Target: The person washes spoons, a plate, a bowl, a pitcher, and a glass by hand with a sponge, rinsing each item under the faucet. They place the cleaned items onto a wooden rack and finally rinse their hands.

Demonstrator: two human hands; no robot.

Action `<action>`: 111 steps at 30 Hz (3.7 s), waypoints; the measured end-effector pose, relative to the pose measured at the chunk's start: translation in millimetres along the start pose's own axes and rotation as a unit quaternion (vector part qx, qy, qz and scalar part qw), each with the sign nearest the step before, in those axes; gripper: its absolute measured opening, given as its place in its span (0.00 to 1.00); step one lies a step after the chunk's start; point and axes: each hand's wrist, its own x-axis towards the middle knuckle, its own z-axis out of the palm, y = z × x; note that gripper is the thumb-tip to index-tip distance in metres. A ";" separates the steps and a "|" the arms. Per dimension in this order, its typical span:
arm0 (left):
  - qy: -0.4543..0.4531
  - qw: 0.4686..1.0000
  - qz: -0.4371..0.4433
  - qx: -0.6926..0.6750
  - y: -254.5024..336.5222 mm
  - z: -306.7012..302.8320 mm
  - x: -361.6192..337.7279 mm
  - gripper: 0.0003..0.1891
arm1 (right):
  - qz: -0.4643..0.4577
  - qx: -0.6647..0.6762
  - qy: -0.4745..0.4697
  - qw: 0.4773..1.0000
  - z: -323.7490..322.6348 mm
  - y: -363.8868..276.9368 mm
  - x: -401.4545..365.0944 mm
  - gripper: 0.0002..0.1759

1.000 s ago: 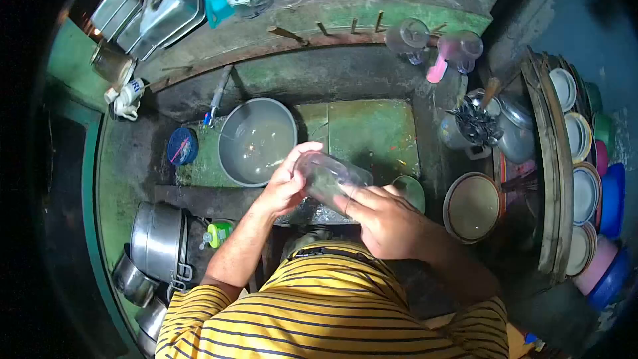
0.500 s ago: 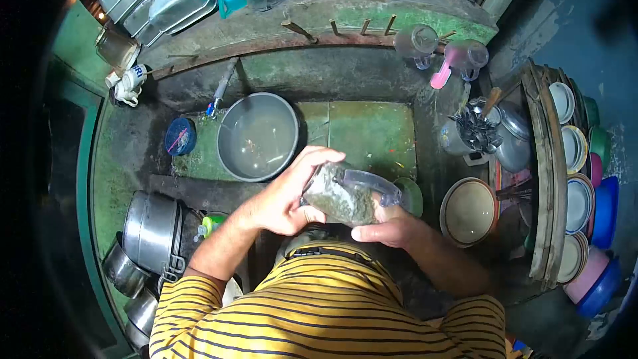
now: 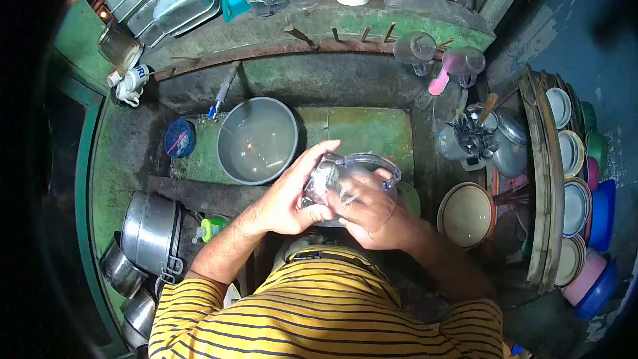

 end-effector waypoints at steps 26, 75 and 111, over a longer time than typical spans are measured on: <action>0.101 0.616 -0.097 -0.775 -20.7 3.2 1.2 0.36 | 0.115 0.160 0.374 0.906 -49.9 -25.7 -30.9 0.15; 0.030 0.993 0.113 0.032 16.8 -5.8 5.8 0.46 | 0.080 0.585 -0.236 0.772 -12.8 36.2 -28.2 0.45; 0.157 0.979 0.057 -0.120 22.0 10.6 -12.3 0.28 | -0.127 0.121 0.038 0.984 4.9 -16.2 10.9 0.36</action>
